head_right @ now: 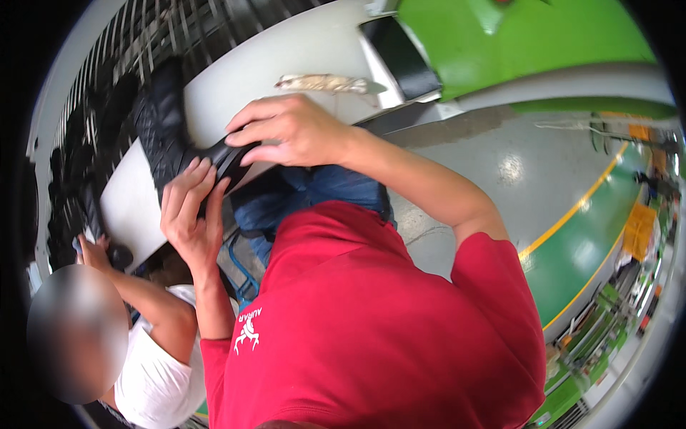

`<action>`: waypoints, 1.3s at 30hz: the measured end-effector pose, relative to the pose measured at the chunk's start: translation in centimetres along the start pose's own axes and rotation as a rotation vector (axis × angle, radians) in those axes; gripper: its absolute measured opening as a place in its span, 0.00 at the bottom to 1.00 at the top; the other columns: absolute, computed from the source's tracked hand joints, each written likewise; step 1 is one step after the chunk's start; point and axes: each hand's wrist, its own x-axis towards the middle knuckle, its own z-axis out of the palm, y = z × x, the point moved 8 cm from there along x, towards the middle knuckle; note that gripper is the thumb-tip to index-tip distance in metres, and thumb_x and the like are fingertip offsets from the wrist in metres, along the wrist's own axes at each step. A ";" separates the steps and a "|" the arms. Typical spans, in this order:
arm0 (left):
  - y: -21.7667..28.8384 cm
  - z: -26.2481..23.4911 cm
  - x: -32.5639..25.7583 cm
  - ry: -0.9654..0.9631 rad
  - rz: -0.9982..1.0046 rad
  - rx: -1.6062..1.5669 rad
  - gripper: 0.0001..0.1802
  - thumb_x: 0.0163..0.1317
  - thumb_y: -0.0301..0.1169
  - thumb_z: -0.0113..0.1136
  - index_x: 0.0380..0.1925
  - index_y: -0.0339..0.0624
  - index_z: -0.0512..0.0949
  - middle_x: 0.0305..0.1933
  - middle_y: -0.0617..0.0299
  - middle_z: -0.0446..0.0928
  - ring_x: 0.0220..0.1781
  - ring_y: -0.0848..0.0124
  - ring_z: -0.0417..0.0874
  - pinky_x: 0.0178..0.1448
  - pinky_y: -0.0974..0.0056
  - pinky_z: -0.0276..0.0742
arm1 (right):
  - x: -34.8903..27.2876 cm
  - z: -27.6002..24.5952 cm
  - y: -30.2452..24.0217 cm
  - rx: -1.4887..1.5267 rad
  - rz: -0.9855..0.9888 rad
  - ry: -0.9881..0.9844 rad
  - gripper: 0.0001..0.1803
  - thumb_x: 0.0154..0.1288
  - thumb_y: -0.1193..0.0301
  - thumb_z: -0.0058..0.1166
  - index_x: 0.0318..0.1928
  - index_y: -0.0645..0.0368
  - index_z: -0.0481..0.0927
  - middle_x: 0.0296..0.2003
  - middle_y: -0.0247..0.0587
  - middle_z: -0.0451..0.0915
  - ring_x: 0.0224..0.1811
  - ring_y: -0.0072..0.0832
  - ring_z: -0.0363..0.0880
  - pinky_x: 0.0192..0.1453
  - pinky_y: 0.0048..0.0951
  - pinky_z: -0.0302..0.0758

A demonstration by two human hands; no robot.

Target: Inspect and finish assembly of black leather boots on a factory production line.

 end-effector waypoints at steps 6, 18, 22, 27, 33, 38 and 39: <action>-0.7 -0.1 0.4 0.009 -0.057 -0.021 0.15 0.52 0.19 0.85 0.41 0.37 0.93 0.46 0.57 0.93 0.52 0.58 0.95 0.61 0.56 0.91 | 0.4 0.4 -0.5 -0.016 0.033 -0.028 0.14 0.61 0.75 0.82 0.47 0.59 0.94 0.57 0.42 0.93 0.46 0.34 0.95 0.52 0.34 0.90; -2.0 0.2 0.5 0.031 -0.078 -0.080 0.15 0.51 0.21 0.86 0.40 0.37 0.94 0.43 0.58 0.93 0.46 0.61 0.95 0.58 0.59 0.94 | 4.0 0.5 1.0 0.043 0.125 -0.295 0.17 0.61 0.71 0.78 0.48 0.60 0.87 0.45 0.34 0.92 0.47 0.37 0.93 0.48 0.37 0.86; -2.4 0.2 0.5 0.052 -0.087 -0.126 0.14 0.51 0.21 0.86 0.39 0.38 0.94 0.43 0.58 0.93 0.47 0.61 0.96 0.57 0.59 0.93 | 4.8 0.8 2.5 0.115 0.194 -0.400 0.23 0.57 0.71 0.83 0.52 0.57 0.87 0.44 0.33 0.94 0.49 0.31 0.95 0.49 0.33 0.86; -2.3 0.0 0.6 0.052 -0.090 -0.135 0.14 0.51 0.21 0.86 0.39 0.38 0.94 0.43 0.58 0.94 0.47 0.61 0.96 0.57 0.59 0.93 | 5.5 1.3 4.2 0.357 0.463 -0.478 0.34 0.52 0.76 0.86 0.61 0.53 0.87 0.46 0.40 0.94 0.57 0.32 0.94 0.61 0.37 0.88; -2.3 -0.3 0.4 0.004 -0.134 -0.114 0.16 0.52 0.19 0.85 0.43 0.36 0.94 0.47 0.54 0.94 0.53 0.58 0.96 0.60 0.59 0.90 | 3.7 0.6 0.7 0.035 0.155 -0.278 0.17 0.61 0.67 0.80 0.51 0.53 0.94 0.50 0.36 0.93 0.52 0.39 0.93 0.59 0.37 0.88; -1.9 -0.5 -0.1 0.026 -0.087 -0.094 0.17 0.52 0.21 0.86 0.43 0.37 0.94 0.48 0.56 0.94 0.54 0.58 0.96 0.60 0.59 0.90 | 3.1 1.7 -2.7 -0.144 -0.018 -0.149 0.14 0.60 0.71 0.79 0.47 0.57 0.94 0.52 0.38 0.93 0.52 0.42 0.93 0.54 0.39 0.90; -1.8 -0.5 -0.1 0.039 -0.066 -0.089 0.17 0.52 0.22 0.86 0.43 0.37 0.94 0.48 0.57 0.94 0.54 0.58 0.96 0.60 0.59 0.90 | 3.2 1.7 -3.1 -0.176 -0.111 -0.109 0.13 0.60 0.72 0.79 0.46 0.58 0.93 0.53 0.39 0.93 0.51 0.42 0.93 0.53 0.38 0.90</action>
